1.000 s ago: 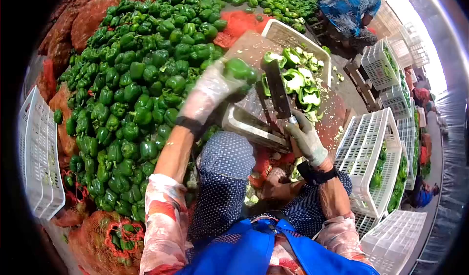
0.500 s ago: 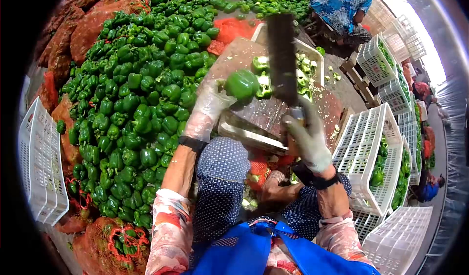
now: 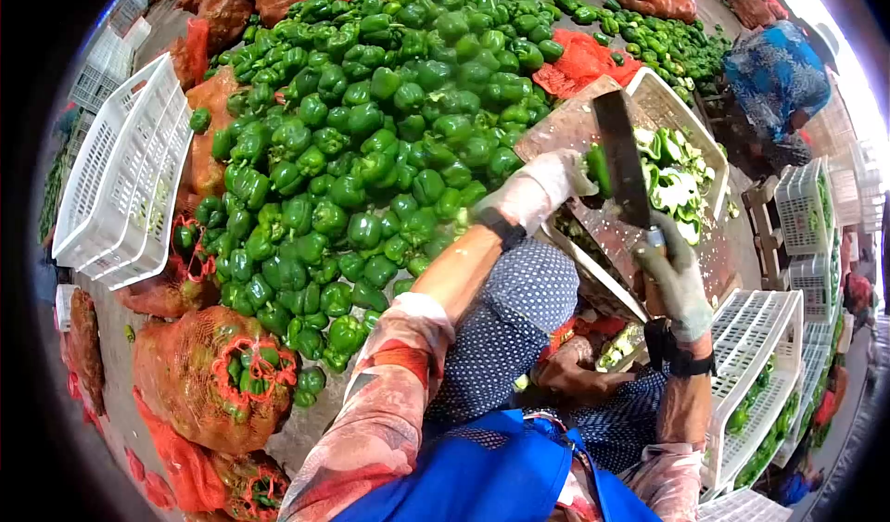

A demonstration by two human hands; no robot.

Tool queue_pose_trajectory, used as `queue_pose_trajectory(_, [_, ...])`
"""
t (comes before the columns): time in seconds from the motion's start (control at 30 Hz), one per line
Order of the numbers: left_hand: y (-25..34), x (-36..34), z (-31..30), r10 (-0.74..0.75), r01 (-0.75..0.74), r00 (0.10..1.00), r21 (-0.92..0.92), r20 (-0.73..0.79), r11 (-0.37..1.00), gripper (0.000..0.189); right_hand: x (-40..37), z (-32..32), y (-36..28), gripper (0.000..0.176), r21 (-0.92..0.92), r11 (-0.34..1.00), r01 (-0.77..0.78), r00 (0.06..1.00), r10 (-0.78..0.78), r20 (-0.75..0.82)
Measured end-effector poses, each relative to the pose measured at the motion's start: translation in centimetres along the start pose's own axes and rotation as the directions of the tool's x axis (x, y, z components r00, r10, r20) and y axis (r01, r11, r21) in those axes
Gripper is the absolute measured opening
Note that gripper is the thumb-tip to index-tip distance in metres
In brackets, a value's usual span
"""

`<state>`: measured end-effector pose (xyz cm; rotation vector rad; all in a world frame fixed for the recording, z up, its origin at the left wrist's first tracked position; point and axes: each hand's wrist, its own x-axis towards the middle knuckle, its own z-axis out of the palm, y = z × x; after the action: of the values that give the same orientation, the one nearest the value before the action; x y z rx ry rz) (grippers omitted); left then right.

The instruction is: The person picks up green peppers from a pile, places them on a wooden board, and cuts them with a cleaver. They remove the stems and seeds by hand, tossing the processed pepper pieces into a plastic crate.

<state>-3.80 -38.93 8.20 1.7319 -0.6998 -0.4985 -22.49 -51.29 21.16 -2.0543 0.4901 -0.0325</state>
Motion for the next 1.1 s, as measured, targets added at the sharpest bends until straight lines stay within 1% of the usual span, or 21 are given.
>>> queue_pose_trajectory(0.03, [0.0, -1.0, -0.7, -0.030, 0.029, 0.998, -0.033, -0.056, 0.999, 0.026, 0.3, 0.5, -0.2, 0.039, -0.103, 0.994, 0.037, 0.999, -0.033, 0.032])
queue_pose_trajectory(0.07, [-3.2, -1.5, -2.0, 0.169, -0.169, 0.986, -0.025, -0.013, 0.985, 0.027, 0.4, 0.7, 0.1, 0.039, -0.164, 0.986, 0.009, 0.998, 0.001, 0.060])
queue_pose_trajectory(0.13, [-6.5, -3.5, -5.8, 0.076, -0.075, 0.997, -0.006, 0.029, 0.997, 0.027, 1.2, 1.2, 2.7, 0.040, -0.299, 0.953, 0.037, 0.995, -0.008, 0.098])
queue_pose_trajectory(0.17, [-6.7, -5.2, -8.3, -0.221, 0.221, 0.975, 0.011, 0.023, 0.975, 0.027, 1.2, 1.2, 3.0, 0.040, -0.285, 0.959, 0.003, 0.996, 0.021, 0.081])
queue_pose_trajectory(0.23, [-9.2, -7.9, -12.3, -0.513, 0.451, 0.838, -0.292, -0.184, 0.843, 0.023, 1.0, 1.2, 3.5, 0.042, -0.263, 0.962, -0.069, 0.995, 0.085, 0.050])
queue_pose_trajectory(0.27, [-12.0, -8.9, -14.7, -0.425, 0.401, 0.853, -0.139, -0.302, 0.905, 0.022, 1.1, 0.8, 5.4, 0.043, -0.240, 0.970, 0.046, 0.998, -0.036, 0.046])
queue_pose_trajectory(0.3, [-15.7, -9.2, -17.1, -0.311, 0.350, 0.861, 0.024, -0.402, 0.937, 0.021, 1.0, 0.6, 6.2, 0.042, -0.216, 0.976, -0.016, 0.999, 0.023, 0.030])
queue_pose_trajectory(0.37, [-21.2, -9.1, -21.5, -0.282, 0.228, 0.846, -0.172, -0.451, 0.958, 0.021, 1.1, 0.4, 7.0, 0.042, -0.171, 0.976, -0.132, 0.991, 0.134, 0.004])
queue_pose_trajectory(0.43, [-17.9, -9.0, -22.7, -0.178, 0.418, 0.842, 0.408, -0.509, 0.811, 0.022, 1.1, 0.4, 7.0, 0.043, -0.204, 0.974, -0.093, 0.995, 0.097, 0.011])
queue_pose_trajectory(0.47, [-19.5, -8.3, -23.6, -0.055, 0.350, 0.916, 0.727, -0.397, 0.590, 0.024, 1.0, 0.4, 6.5, 0.044, -0.215, 0.973, -0.090, 0.995, 0.096, 0.018])
queue_pose_trajectory(0.53, [-20.6, -6.6, -24.2, -0.584, 0.705, 0.705, 0.487, -0.402, 0.516, 0.033, 1.0, 0.6, 6.8, 0.044, -0.205, 0.976, -0.079, 0.997, 0.082, 0.008])
queue_pose_trajectory(0.57, [-17.8, -6.5, -23.5, -0.701, 0.753, 0.593, 0.582, -0.396, 0.308, 0.035, 0.8, 0.5, 6.9, 0.044, -0.215, 0.975, -0.052, 0.998, 0.056, 0.010])
queue_pose_trajectory(0.6, [-17.9, -6.8, -23.5, -0.695, 0.792, 0.573, 0.510, -0.434, 0.335, 0.037, 0.8, 0.5, 6.7, 0.044, -0.210, 0.975, -0.075, 0.996, 0.082, 0.025])
queue_pose_trajectory(0.63, [-16.1, -7.3, -22.7, -0.635, 0.736, 0.640, 0.583, -0.433, 0.344, 0.036, 0.9, 0.5, 6.3, 0.044, -0.206, 0.974, -0.098, 0.993, 0.108, 0.040])
queue_pose_trajectory(0.7, [-17.4, -8.4, -23.6, -0.512, 0.609, 0.788, 0.557, -0.342, 0.565, 0.032, 0.9, 0.5, 5.9, 0.044, -0.241, 0.966, -0.096, 0.994, 0.107, 0.034])
queue_pose_trajectory(0.77, [-17.0, -8.4, -24.1, -0.619, 0.615, 0.768, -0.081, -0.162, 0.784, 0.016, 0.9, 0.5, 6.0, 0.045, -0.280, 0.953, -0.111, 0.991, 0.128, 0.041])
queue_pose_trajectory(0.83, [-17.5, -7.4, -23.6, -0.347, 0.337, 0.931, -0.098, -0.116, 0.936, 0.011, 0.9, 0.5, 6.4, 0.046, -0.316, 0.943, -0.108, 0.991, 0.126, 0.038])
queue_pose_trajectory(0.87, [-15.2, -7.0, -22.8, -0.165, 0.174, 0.983, 0.121, -0.079, 0.977, 0.013, 0.7, 0.8, 5.4, 0.047, -0.268, 0.954, -0.137, 0.986, 0.157, 0.055])
queue_pose_trajectory(0.93, [-7.1, -6.4, -19.6, -0.400, 0.367, 0.916, -0.429, 0.016, 0.825, 0.020, 0.5, 1.0, 5.9, 0.049, -0.262, 0.959, -0.112, 0.991, 0.128, 0.044])
queue_pose_trajectory(1.03, [-3.8, -2.5, -14.5, -0.253, 0.259, 0.965, -0.383, 0.066, 0.887, 0.021, -0.1, 0.5, 6.7, 0.052, -0.206, 0.976, -0.068, 0.998, 0.069, -0.002])
queue_pose_trajectory(1.1, [-0.3, -1.0, -11.2, -0.200, 0.311, 0.943, -0.493, 0.266, 0.812, 0.014, -1.8, -0.3, 5.7, 0.051, -0.170, 0.984, -0.052, 0.999, 0.051, -0.010])
